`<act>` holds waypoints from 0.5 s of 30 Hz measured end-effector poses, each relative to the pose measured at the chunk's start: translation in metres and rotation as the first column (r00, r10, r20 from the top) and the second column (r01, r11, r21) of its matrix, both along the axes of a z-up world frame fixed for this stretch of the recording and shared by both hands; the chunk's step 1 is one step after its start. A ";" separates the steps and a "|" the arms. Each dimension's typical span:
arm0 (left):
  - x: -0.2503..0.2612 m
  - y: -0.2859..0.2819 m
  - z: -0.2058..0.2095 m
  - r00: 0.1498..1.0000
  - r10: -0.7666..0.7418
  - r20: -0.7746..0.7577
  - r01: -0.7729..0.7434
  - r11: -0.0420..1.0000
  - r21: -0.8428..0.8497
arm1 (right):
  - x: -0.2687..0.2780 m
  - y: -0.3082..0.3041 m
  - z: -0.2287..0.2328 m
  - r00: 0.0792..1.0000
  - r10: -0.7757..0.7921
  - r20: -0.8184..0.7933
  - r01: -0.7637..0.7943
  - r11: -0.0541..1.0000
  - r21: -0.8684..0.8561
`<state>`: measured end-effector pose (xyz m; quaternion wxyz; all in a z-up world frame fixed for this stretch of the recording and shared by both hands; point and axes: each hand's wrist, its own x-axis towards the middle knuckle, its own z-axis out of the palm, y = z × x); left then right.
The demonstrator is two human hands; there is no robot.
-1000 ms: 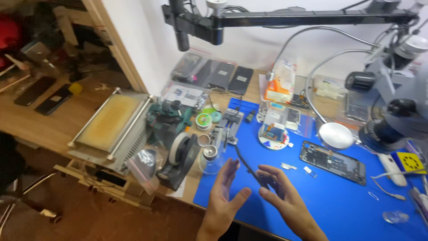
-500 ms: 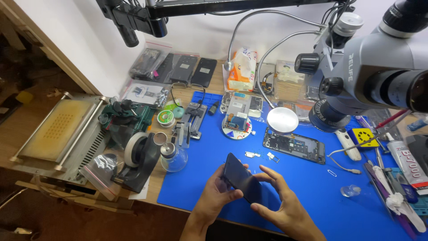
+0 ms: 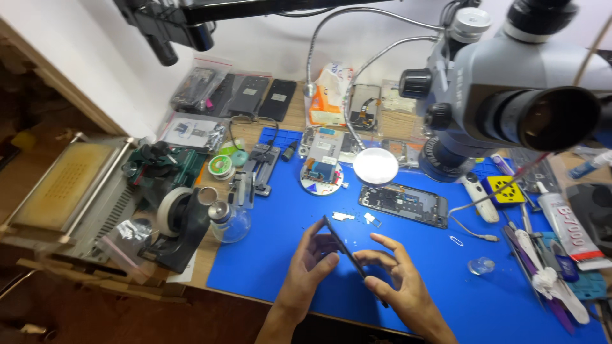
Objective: The person disassembles a smartphone, removes the battery, and then reassembles the device. They use a green plastic tool to pry open the phone's casing and a white plastic tool to assist with the reassembly process.
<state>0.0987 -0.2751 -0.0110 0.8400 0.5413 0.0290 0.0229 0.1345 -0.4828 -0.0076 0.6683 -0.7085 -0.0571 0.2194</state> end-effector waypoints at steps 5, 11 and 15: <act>0.005 -0.004 -0.017 0.994 0.083 -0.076 -0.086 0.995 -0.040 | -0.004 -0.004 0.002 0.996 0.041 0.075 -0.039 0.999 -0.027; 0.008 -0.006 -0.030 0.971 0.195 -0.137 -0.195 0.981 0.015 | -0.003 -0.006 -0.011 0.993 0.117 0.035 -0.119 0.991 0.068; 0.008 -0.015 0.004 0.938 0.274 -0.211 -0.270 0.962 0.046 | 0.000 -0.008 -0.006 0.997 0.080 0.017 -0.080 0.996 -0.025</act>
